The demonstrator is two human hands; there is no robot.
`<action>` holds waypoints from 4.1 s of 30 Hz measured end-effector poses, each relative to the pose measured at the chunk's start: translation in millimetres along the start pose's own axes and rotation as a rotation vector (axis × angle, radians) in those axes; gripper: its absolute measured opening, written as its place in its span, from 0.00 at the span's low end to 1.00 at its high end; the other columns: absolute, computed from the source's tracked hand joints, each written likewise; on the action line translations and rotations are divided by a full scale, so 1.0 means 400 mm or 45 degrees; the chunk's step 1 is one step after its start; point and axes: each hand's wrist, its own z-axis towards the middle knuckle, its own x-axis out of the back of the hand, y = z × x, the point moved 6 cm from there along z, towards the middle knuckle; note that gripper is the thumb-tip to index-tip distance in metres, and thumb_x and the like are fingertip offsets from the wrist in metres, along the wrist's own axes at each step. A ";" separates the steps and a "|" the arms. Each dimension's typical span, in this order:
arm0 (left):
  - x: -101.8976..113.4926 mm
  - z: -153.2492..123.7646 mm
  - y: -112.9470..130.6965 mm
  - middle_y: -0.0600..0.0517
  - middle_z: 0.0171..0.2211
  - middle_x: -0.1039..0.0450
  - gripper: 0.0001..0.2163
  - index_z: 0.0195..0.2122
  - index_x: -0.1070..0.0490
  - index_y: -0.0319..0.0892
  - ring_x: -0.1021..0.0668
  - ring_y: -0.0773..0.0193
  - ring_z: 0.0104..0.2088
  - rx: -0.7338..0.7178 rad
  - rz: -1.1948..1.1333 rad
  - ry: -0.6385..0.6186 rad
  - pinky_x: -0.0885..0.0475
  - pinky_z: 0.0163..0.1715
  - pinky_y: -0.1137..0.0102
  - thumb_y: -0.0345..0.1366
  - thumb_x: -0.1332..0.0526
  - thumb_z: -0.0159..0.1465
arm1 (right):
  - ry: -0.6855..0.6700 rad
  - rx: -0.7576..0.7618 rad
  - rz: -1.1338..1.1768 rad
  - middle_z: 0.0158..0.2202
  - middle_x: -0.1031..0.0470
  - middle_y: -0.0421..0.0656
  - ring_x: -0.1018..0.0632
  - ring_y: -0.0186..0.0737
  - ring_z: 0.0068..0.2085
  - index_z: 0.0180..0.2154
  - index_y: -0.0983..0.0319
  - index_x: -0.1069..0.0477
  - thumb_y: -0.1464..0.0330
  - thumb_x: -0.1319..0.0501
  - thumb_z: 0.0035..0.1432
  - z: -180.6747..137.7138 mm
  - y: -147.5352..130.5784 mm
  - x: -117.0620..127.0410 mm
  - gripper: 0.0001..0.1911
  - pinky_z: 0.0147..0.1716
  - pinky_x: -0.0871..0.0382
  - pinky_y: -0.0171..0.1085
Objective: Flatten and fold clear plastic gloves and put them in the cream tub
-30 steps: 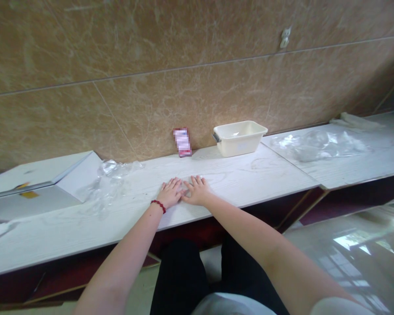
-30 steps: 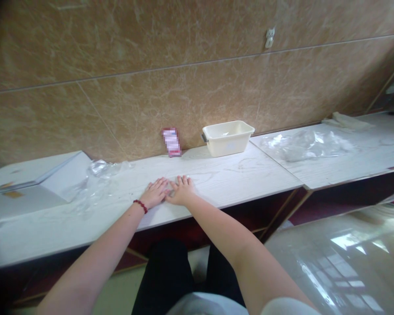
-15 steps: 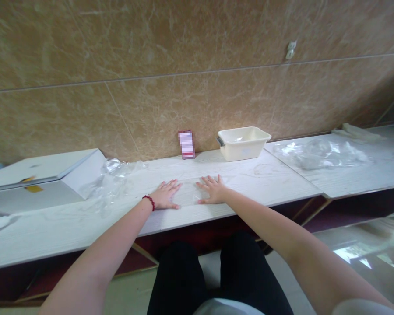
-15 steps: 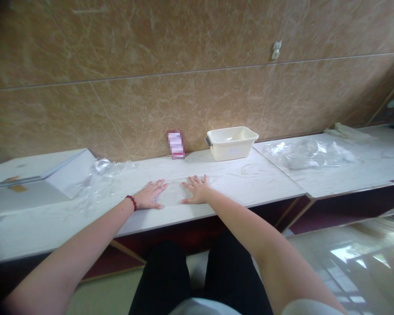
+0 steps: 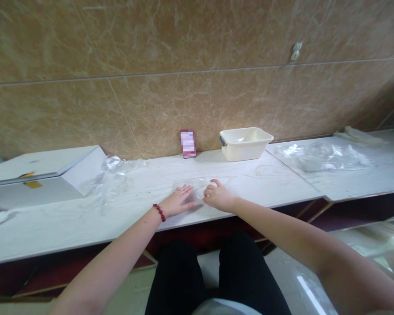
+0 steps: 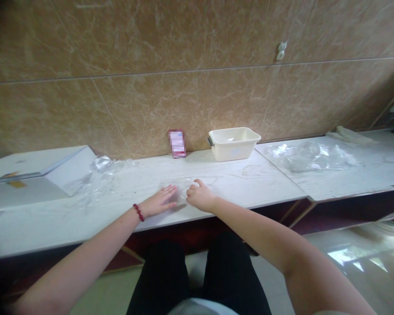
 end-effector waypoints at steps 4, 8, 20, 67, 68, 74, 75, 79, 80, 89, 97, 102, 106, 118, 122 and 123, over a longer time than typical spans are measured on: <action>-0.027 -0.006 0.021 0.46 0.57 0.52 0.27 0.52 0.44 0.40 0.52 0.60 0.57 0.039 0.081 -0.035 0.60 0.54 0.65 0.49 0.49 0.54 | -0.036 0.028 -0.054 0.33 0.30 0.45 0.35 0.38 0.37 0.30 0.62 0.31 0.72 0.53 0.56 0.012 -0.008 -0.003 0.13 0.46 0.57 0.47; -0.041 -0.009 0.028 0.44 0.57 0.53 0.29 0.53 0.46 0.38 0.50 0.58 0.57 0.068 0.107 0.026 0.60 0.54 0.64 0.48 0.47 0.53 | -0.025 0.027 -0.018 0.34 0.31 0.46 0.34 0.38 0.37 0.31 0.63 0.31 0.71 0.52 0.55 0.018 -0.003 0.003 0.11 0.44 0.53 0.44; 0.048 0.033 0.074 0.46 0.42 0.31 0.13 0.39 0.31 0.41 0.32 0.56 0.46 0.248 -0.619 0.221 0.42 0.47 0.62 0.40 0.48 0.57 | 0.583 -0.532 0.938 0.44 0.34 0.47 0.35 0.39 0.46 0.44 0.62 0.38 0.59 0.49 0.52 -0.009 0.129 0.097 0.19 0.45 0.45 0.40; 0.076 0.192 -0.230 0.51 0.28 0.27 0.04 0.28 0.35 0.40 0.25 0.62 0.32 0.279 -1.921 0.446 0.31 0.33 0.66 0.26 0.44 0.52 | 0.490 -0.967 2.430 0.22 0.31 0.37 0.33 0.26 0.20 0.23 0.63 0.36 0.68 0.42 0.46 0.210 0.304 -0.214 0.05 0.17 0.40 0.27; 0.078 0.189 -0.223 0.51 0.28 0.27 0.03 0.28 0.35 0.40 0.25 0.62 0.33 0.262 -1.951 0.418 0.31 0.34 0.65 0.27 0.44 0.53 | 0.515 -0.938 2.431 0.22 0.32 0.37 0.33 0.27 0.20 0.22 0.63 0.37 0.68 0.42 0.46 0.209 0.305 -0.211 0.07 0.18 0.40 0.27; 0.090 0.178 -0.201 0.49 0.31 0.28 0.09 0.28 0.34 0.41 0.27 0.57 0.37 0.254 -2.140 0.389 0.32 0.34 0.60 0.38 0.50 0.55 | 0.598 -0.814 2.435 0.19 0.39 0.35 0.31 0.31 0.23 0.19 0.63 0.41 0.68 0.43 0.44 0.209 0.311 -0.203 0.08 0.18 0.41 0.29; 0.088 0.178 -0.204 0.49 0.30 0.28 0.10 0.27 0.34 0.40 0.26 0.57 0.36 0.285 -2.136 0.400 0.32 0.33 0.61 0.40 0.51 0.56 | 0.603 -0.804 2.430 0.19 0.39 0.35 0.31 0.31 0.23 0.19 0.62 0.41 0.69 0.43 0.44 0.210 0.312 -0.203 0.07 0.19 0.41 0.29; 0.077 0.185 -0.221 0.51 0.26 0.29 0.06 0.28 0.35 0.40 0.26 0.63 0.29 0.353 -2.025 0.427 0.30 0.28 0.67 0.35 0.47 0.56 | 0.658 -0.704 2.361 0.21 0.38 0.36 0.31 0.31 0.26 0.18 0.63 0.42 0.72 0.46 0.42 0.213 0.318 -0.197 0.06 0.22 0.39 0.30; 0.075 0.187 -0.225 0.53 0.26 0.30 0.04 0.30 0.34 0.41 0.26 0.65 0.27 0.347 -1.983 0.437 0.31 0.26 0.69 0.33 0.46 0.55 | 0.686 -0.677 2.325 0.23 0.36 0.37 0.31 0.31 0.28 0.17 0.63 0.43 0.73 0.46 0.42 0.212 0.320 -0.194 0.06 0.24 0.38 0.30; 0.061 0.193 -0.241 0.53 0.25 0.29 0.04 0.27 0.32 0.39 0.28 0.71 0.25 0.392 -1.765 0.595 0.32 0.26 0.75 0.24 0.42 0.51 | 0.828 -0.822 2.161 0.37 0.34 0.38 0.32 0.27 0.26 0.32 0.59 0.44 0.68 0.45 0.44 0.206 0.333 -0.189 0.10 0.22 0.39 0.28; 0.087 0.187 -0.256 0.52 0.29 0.28 0.07 0.32 0.30 0.39 0.27 0.69 0.29 0.361 -1.718 0.829 0.33 0.31 0.72 0.26 0.41 0.50 | 0.756 -0.900 1.938 0.24 0.37 0.35 0.34 0.27 0.24 0.25 0.61 0.43 0.61 0.43 0.44 0.208 0.335 -0.194 0.12 0.24 0.39 0.29; 0.096 0.184 -0.247 0.53 0.31 0.28 0.09 0.33 0.30 0.40 0.27 0.68 0.30 0.290 -1.724 0.857 0.32 0.31 0.71 0.27 0.39 0.49 | 0.642 -0.684 1.597 0.26 0.32 0.39 0.32 0.32 0.30 0.25 0.63 0.34 0.60 0.44 0.46 0.218 0.320 -0.176 0.12 0.31 0.38 0.32; 0.100 0.184 -0.241 0.54 0.31 0.28 0.11 0.34 0.31 0.41 0.27 0.69 0.30 0.235 -1.710 0.870 0.32 0.31 0.72 0.27 0.38 0.48 | 0.527 -0.615 1.531 0.30 0.30 0.42 0.30 0.35 0.33 0.28 0.64 0.32 0.60 0.43 0.46 0.225 0.301 -0.174 0.13 0.35 0.38 0.34; 0.096 0.188 -0.238 0.55 0.32 0.29 0.13 0.34 0.31 0.42 0.27 0.70 0.32 0.197 -1.650 0.794 0.33 0.34 0.75 0.28 0.37 0.46 | 0.590 -0.787 1.546 0.22 0.34 0.37 0.32 0.30 0.25 0.26 0.63 0.36 0.64 0.43 0.45 0.216 0.319 -0.202 0.08 0.25 0.38 0.31; 0.095 0.188 -0.237 0.55 0.31 0.29 0.13 0.34 0.31 0.42 0.27 0.70 0.31 0.205 -1.641 0.772 0.33 0.34 0.74 0.27 0.38 0.46 | 0.566 -0.817 1.752 0.18 0.37 0.34 0.32 0.29 0.21 0.31 0.61 0.39 0.68 0.43 0.44 0.217 0.313 -0.212 0.08 0.22 0.38 0.29; 0.095 0.188 -0.236 0.55 0.31 0.29 0.13 0.34 0.31 0.41 0.27 0.70 0.31 0.208 -1.636 0.771 0.33 0.34 0.74 0.27 0.38 0.47 | 0.565 -0.821 1.763 0.18 0.37 0.33 0.32 0.28 0.20 0.34 0.60 0.39 0.69 0.42 0.44 0.217 0.313 -0.213 0.11 0.21 0.38 0.29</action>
